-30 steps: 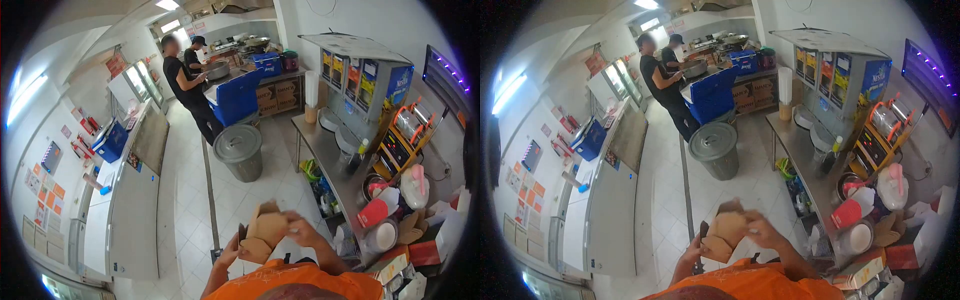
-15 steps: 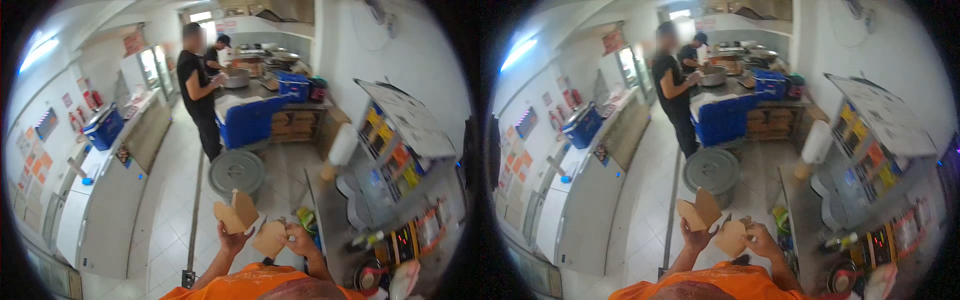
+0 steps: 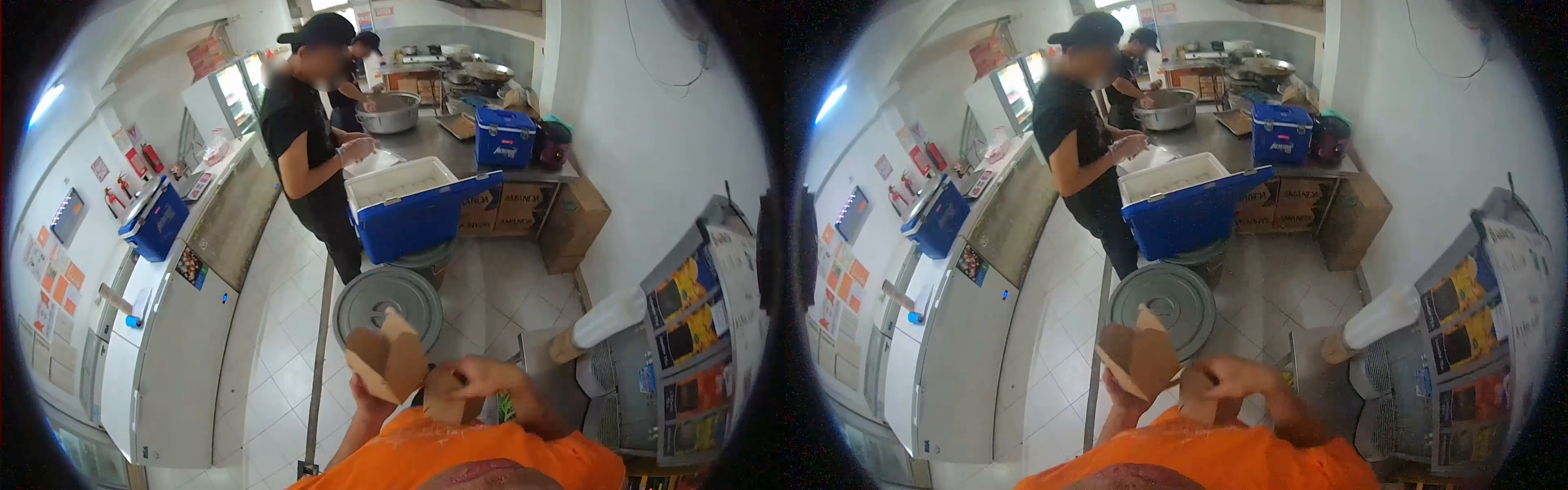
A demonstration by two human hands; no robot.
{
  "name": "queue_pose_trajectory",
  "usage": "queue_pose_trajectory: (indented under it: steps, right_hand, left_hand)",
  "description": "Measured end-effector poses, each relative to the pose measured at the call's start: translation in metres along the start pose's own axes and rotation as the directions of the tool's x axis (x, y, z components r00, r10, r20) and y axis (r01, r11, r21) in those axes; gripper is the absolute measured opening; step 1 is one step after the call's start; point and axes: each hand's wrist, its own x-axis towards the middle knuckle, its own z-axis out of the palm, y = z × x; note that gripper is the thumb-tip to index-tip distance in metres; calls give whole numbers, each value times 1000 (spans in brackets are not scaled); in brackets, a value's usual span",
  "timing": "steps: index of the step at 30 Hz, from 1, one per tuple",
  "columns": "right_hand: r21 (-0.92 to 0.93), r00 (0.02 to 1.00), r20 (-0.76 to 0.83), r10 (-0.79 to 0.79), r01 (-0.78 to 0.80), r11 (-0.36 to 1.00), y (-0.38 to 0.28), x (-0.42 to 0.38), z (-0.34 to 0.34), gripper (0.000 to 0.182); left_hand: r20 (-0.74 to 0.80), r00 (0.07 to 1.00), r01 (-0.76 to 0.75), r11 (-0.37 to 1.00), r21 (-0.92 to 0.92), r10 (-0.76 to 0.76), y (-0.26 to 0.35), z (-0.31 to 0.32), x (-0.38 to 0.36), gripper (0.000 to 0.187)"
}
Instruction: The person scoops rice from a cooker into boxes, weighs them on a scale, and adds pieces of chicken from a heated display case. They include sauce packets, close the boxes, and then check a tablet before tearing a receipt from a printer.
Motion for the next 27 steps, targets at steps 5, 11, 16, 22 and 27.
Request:
queue_pose_trajectory:
  steps: [5, 11, 16, 22, 27]
  right_hand:
    - [298, 964, -263, 40, 42, 954, 8, 25, -143, 76]
    - [-158, 743, -628, -230, 168, 973, 19, 45, -281, 90]
    - [-241, 863, -459, -213, 109, 964, 78, 51, -372, 64]
    - [-105, 880, -397, -261, 238, 965, 148, 48, -501, 35]
    - [-149, 917, -364, -164, 116, 982, 225, 21, -640, 25]
  left_hand:
    - [72, 994, -78, 997, 19, 77, 28, -16, 144, 98]
    - [379, 897, -432, 631, 645, 227, 65, 84, 320, 122]
    - [435, 893, -432, 486, 759, 115, 38, 104, 414, 131]
    - [269, 946, -320, 645, 694, 181, -39, 144, 519, 131]
    - [150, 959, -263, 558, 787, 241, -130, 189, 627, 123]
